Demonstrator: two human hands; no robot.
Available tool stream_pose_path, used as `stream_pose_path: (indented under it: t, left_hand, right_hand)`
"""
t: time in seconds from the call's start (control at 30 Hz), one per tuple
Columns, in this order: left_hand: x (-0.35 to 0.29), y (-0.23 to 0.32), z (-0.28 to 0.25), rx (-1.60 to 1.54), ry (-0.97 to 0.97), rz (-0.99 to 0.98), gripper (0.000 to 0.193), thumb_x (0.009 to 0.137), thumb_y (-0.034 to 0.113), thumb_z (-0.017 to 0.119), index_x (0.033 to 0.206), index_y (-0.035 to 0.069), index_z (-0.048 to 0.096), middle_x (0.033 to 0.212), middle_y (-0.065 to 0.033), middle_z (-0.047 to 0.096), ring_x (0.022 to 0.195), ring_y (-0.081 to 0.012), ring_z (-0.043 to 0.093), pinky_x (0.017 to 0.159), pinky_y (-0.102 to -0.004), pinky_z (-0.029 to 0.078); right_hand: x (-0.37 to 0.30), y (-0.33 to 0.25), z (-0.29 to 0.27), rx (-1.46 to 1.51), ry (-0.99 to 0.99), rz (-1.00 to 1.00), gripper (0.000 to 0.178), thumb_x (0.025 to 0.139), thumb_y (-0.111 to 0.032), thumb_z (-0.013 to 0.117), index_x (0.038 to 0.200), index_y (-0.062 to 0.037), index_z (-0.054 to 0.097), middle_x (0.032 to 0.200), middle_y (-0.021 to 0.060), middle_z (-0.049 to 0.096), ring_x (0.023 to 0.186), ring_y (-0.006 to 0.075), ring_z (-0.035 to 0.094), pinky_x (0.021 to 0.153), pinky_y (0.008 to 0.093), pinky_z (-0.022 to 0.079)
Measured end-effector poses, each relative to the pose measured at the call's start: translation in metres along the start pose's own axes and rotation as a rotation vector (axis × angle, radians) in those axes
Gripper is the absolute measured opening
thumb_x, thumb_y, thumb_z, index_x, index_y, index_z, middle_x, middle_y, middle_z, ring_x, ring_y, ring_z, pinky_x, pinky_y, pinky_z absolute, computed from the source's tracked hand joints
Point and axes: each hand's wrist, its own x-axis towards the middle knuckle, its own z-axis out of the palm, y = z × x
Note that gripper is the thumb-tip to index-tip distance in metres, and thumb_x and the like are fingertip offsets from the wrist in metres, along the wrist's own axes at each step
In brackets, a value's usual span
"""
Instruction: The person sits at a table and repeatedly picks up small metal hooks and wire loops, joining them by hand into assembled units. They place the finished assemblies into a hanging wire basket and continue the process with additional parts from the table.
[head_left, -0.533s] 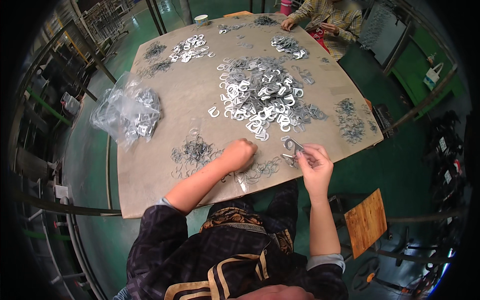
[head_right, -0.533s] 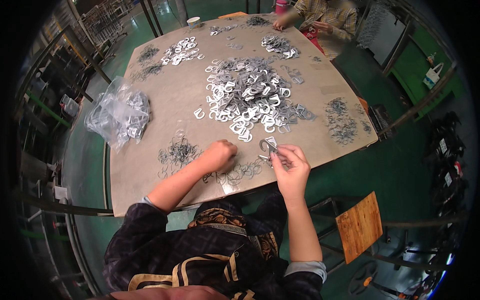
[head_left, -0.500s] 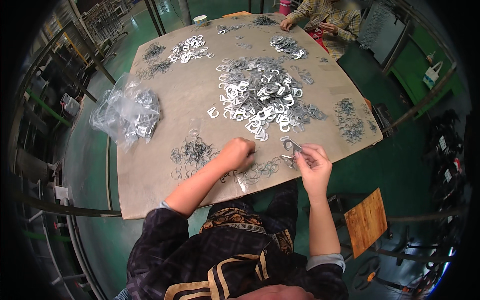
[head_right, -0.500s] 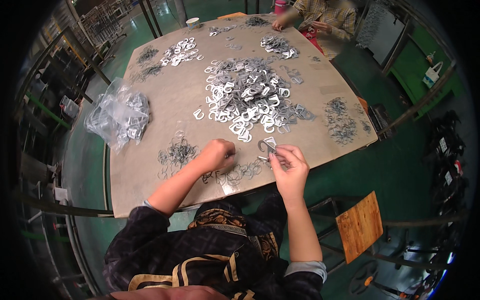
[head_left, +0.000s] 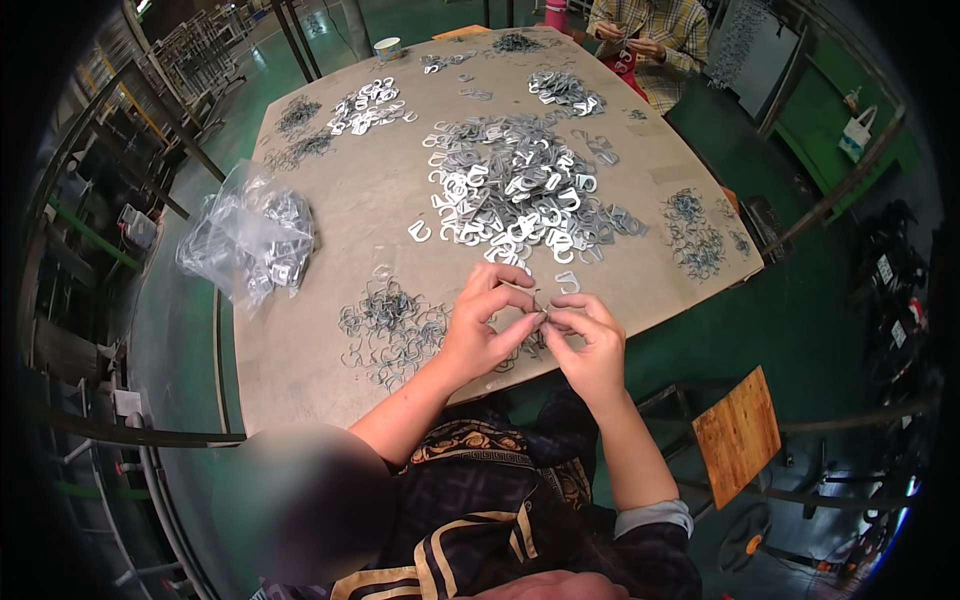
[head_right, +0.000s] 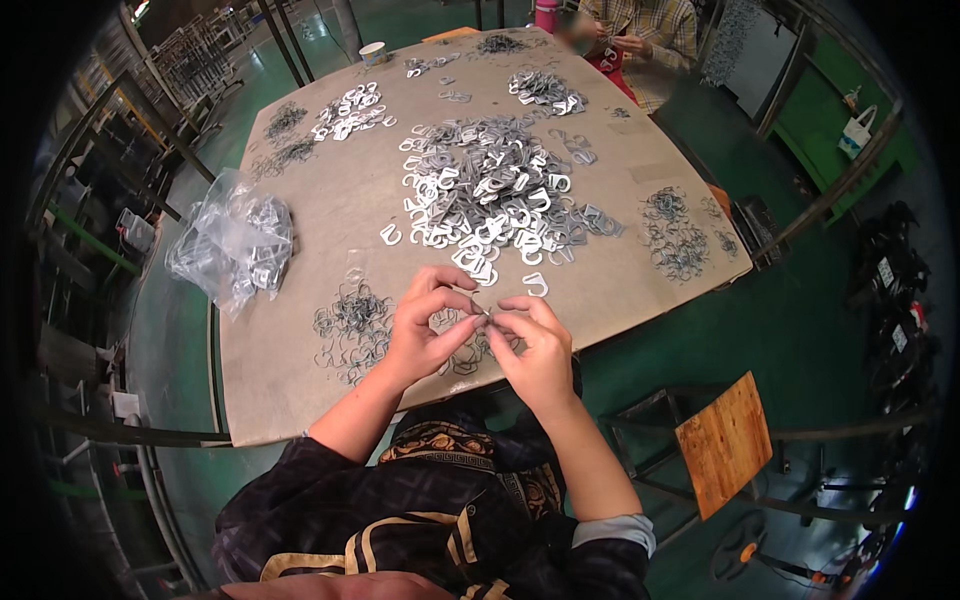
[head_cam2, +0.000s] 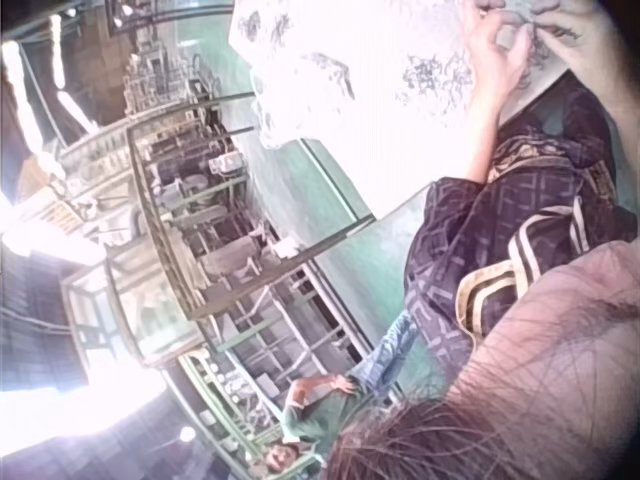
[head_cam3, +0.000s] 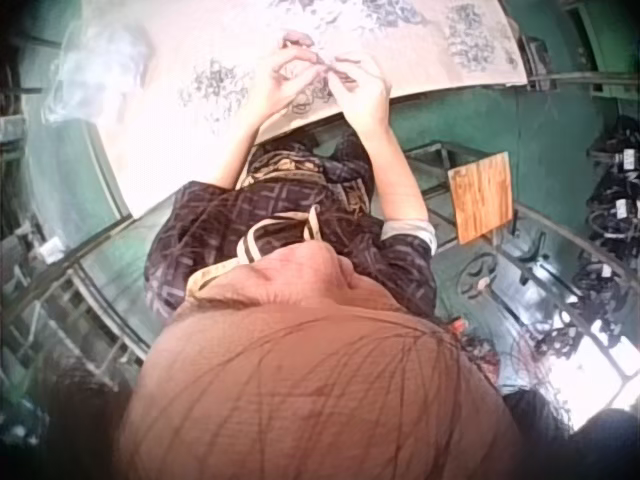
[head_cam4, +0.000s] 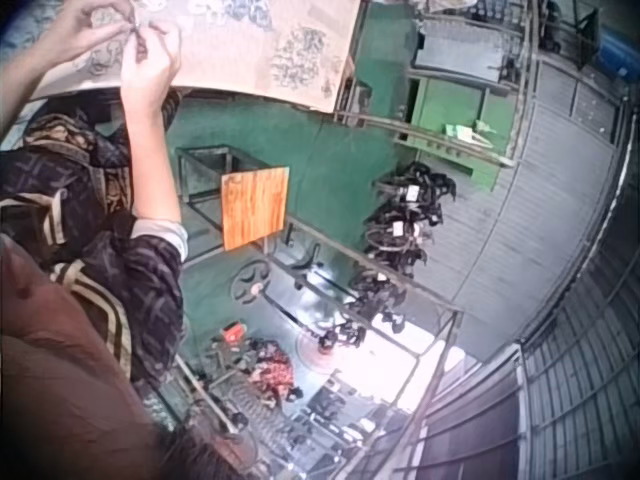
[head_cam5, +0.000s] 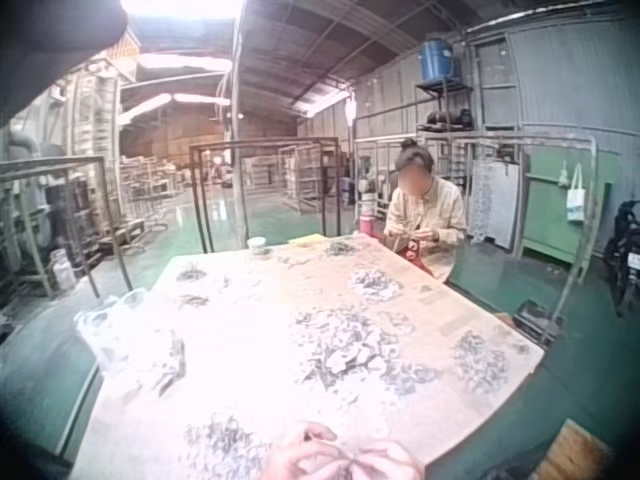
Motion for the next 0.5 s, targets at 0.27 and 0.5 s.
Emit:
stream_pose_path:
  t: [0.27,0.5]
  left_hand:
    - [-0.010,0.000,-0.015,-0.259,-0.040,-0.048,0.015,0.078,-0.007,0.067,0.080,0.002,0.055,0.090,-0.0139,0.070,0.084,-0.0218,0.065,0.080,-0.0342,0.049]
    - [-0.023,0.018,-0.025,-0.169,-0.078,-0.018,0.014,0.076,-0.001,0.070,0.080,0.006,0.059,0.089,-0.0079,0.072,0.082,-0.0211,0.066,0.082,-0.0340,0.046]
  right_hand:
    - [0.021,0.131,-0.024,-0.336,0.075,0.391,0.024,0.081,-0.018,0.074,0.099,-0.0020,0.073,0.089,0.0144,0.063,0.080,0.0254,0.063,0.072,0.0356,0.051]
    - [0.031,0.177,0.018,-0.740,0.003,0.349,0.047,0.076,-0.025,0.079,0.117,-0.0064,0.066,0.101,0.0160,0.057,0.101,0.0342,0.057,0.089,0.0447,0.045]
